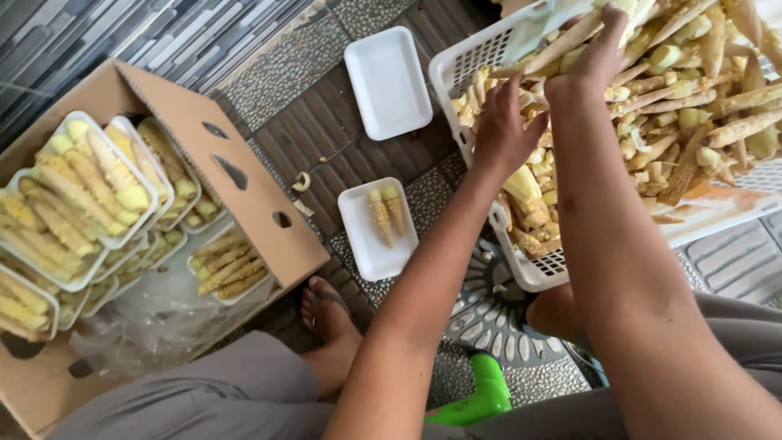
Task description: The person picks baby corn cobs from a white basket and places them into small white styrofoam trays. The filled trays are then stacked inside a cardboard box. The person repeats this process throughout the clip.
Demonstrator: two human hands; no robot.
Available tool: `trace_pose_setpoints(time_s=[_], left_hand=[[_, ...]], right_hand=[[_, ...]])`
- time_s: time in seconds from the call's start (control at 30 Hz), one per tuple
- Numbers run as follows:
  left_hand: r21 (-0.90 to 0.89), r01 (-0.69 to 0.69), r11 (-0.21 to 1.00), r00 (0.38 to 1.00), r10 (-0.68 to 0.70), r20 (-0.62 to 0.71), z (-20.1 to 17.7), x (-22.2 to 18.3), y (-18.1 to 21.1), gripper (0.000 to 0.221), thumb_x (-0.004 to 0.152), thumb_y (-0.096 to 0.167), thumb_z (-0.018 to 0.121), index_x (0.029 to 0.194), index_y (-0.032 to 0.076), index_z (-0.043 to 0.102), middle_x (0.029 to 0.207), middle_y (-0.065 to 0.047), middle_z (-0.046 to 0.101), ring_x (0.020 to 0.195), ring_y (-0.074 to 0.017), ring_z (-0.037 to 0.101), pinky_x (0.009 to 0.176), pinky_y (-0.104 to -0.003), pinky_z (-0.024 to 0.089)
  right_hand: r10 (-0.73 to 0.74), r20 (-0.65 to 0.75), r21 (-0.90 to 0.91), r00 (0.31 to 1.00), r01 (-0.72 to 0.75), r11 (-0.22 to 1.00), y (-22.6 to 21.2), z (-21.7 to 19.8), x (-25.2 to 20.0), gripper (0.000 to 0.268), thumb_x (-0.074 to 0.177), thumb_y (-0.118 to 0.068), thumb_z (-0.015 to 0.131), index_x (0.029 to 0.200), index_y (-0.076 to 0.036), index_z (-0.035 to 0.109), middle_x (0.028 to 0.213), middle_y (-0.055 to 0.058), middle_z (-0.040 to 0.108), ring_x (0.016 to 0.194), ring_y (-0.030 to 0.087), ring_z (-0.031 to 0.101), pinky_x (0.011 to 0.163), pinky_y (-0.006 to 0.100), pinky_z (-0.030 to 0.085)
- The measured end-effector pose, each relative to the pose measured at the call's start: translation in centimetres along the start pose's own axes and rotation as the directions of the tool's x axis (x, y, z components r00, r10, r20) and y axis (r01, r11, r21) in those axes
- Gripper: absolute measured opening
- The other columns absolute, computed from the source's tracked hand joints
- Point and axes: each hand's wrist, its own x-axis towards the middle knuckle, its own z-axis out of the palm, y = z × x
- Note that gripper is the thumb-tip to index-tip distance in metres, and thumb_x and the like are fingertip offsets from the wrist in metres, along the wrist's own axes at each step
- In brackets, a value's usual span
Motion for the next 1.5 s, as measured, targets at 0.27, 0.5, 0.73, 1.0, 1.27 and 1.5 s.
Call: trace_pose_setpoints(time_s=[0.27, 0.5, 0.73, 1.0, 1.27, 1.5], left_hand=[[-0.695, 0.228, 0.682, 0.881, -0.448, -0.151, -5.4, -3.6, 3.7, 0.044, 0.084, 0.021, 0.065, 0.124, 0.005, 0.054, 0.119, -0.016, 0.069, 0.106, -0.0318, 0.072, 0.089, -0.039, 0.058], [-0.984, 0.041, 0.173, 0.789, -0.61, -0.074, -9.4, -9.3, 2.1, 0.02, 0.094, 0.024, 0.067, 0.105, 0.013, 0.055, 0.085, 0.002, 0.063, 0.079, -0.0061, 0.058, 0.067, -0.027, 0.044], [-0.997, -0.025, -0.073, 0.751, -0.66, 0.03, -12.2, -15.3, -3.5, 0.018, 0.089, 0.033, 0.071, 0.106, 0.027, 0.066, 0.086, 0.009, 0.069, 0.078, -0.0028, 0.063, 0.071, -0.025, 0.04], [-0.972, 0.077, 0.224, 0.719, -0.688, -0.102, -21.1, -19.6, -3.8, 0.021, 0.084, 0.022, 0.067, 0.1, 0.009, 0.06, 0.063, 0.002, 0.056, 0.044, -0.0066, 0.048, 0.035, -0.022, 0.034], [-0.694, 0.48, 0.536, 0.776, -0.628, 0.052, -18.2, -21.3, -6.7, 0.049, 0.067, 0.034, 0.091, 0.098, 0.004, 0.068, 0.06, -0.005, 0.056, 0.045, -0.013, 0.049, 0.038, -0.028, 0.04], [-0.827, 0.372, 0.421, 0.594, -0.793, -0.137, -14.1, -21.6, -14.1, 0.046, 0.07, 0.025, 0.088, 0.101, -0.002, 0.067, 0.067, -0.009, 0.059, 0.05, -0.0174, 0.06, 0.041, -0.031, 0.055]], right_hand=[[-0.003, 0.128, 0.048, 0.992, -0.003, 0.999, 1.6, 0.7, -8.0, 0.052, 0.058, -0.028, 0.078, 0.1, 0.0, 0.066, 0.075, 0.017, 0.069, 0.065, 0.026, 0.063, 0.063, 0.04, 0.054], [0.05, 0.425, -0.159, 0.904, 0.02, 0.987, 3.9, -1.9, -19.3, 0.043, 0.072, -0.03, 0.071, 0.104, -0.005, 0.056, 0.075, 0.015, 0.067, 0.062, 0.024, 0.061, 0.056, 0.036, 0.05], [0.276, 0.472, -0.208, 0.837, -0.199, 0.958, 7.0, -6.9, -24.4, 0.038, 0.078, -0.028, 0.068, 0.105, -0.005, 0.054, 0.075, 0.015, 0.065, 0.06, 0.023, 0.06, 0.056, 0.034, 0.05], [0.39, 0.542, -0.69, 0.745, 0.13, 0.712, 7.9, -11.3, -26.6, 0.036, 0.094, -0.033, 0.059, 0.122, -0.012, 0.051, 0.077, 0.006, 0.064, 0.061, 0.014, 0.06, 0.053, 0.025, 0.052], [0.37, 0.618, -0.731, 0.694, 0.334, 0.595, 13.2, -17.2, -22.2, 0.049, 0.096, -0.056, 0.057, 0.118, -0.014, 0.065, 0.096, 0.005, 0.066, 0.086, 0.016, 0.065, 0.074, 0.033, 0.057], [0.452, 0.435, -0.822, 0.778, 0.138, 0.553, 18.4, -23.0, -13.5, 0.055, 0.093, -0.047, 0.068, 0.132, -0.009, 0.062, 0.094, 0.012, 0.06, 0.077, 0.022, 0.061, 0.064, 0.037, 0.055]])
